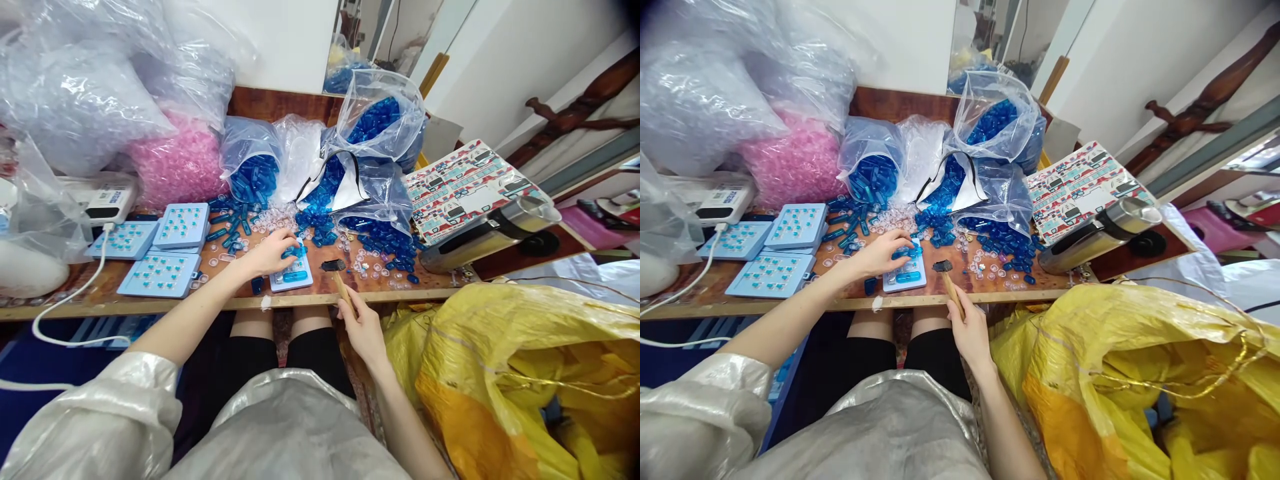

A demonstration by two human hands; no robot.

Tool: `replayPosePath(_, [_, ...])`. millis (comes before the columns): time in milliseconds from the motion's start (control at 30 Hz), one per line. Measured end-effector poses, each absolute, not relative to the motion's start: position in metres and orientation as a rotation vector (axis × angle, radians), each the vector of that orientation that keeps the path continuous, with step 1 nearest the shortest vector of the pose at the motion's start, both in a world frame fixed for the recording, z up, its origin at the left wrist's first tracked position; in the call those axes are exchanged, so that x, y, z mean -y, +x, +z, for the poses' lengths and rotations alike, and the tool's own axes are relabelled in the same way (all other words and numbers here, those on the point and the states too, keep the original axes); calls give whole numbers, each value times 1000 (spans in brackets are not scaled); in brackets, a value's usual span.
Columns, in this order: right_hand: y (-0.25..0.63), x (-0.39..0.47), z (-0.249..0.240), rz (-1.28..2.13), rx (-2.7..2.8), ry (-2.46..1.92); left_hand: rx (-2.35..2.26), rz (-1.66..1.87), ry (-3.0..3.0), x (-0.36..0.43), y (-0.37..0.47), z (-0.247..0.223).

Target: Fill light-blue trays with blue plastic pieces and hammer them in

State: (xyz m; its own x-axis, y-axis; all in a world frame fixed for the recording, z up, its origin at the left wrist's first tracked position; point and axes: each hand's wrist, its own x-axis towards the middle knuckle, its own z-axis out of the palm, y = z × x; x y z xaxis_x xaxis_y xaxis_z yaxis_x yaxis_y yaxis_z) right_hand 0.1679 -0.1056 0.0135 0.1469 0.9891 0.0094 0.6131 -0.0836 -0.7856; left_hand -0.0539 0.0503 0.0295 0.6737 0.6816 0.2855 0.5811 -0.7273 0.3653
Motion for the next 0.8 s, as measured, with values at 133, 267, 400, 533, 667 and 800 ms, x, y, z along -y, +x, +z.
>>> replayPosePath(133, [168,107,14,722,1532,-1786,-1232,463,2760,-43,-43,35])
replayPosePath(267, [167,108,15,731,1525,-1784,-1334,382,2866,-39,-26,37])
replayPosePath(400, [167,110,18,735,1480,-1816,-1099,339,2930,-45,-13,38])
replayPosePath(533, [171,113,18,721,1448,-1824,-763,118,2910,-52,5,38])
replayPosePath(667, [175,114,14,733,1425,-1814,-732,57,2928,-49,20,34])
replayPosePath(800, [178,115,12,748,1402,-1814,-789,90,2892,-48,19,32])
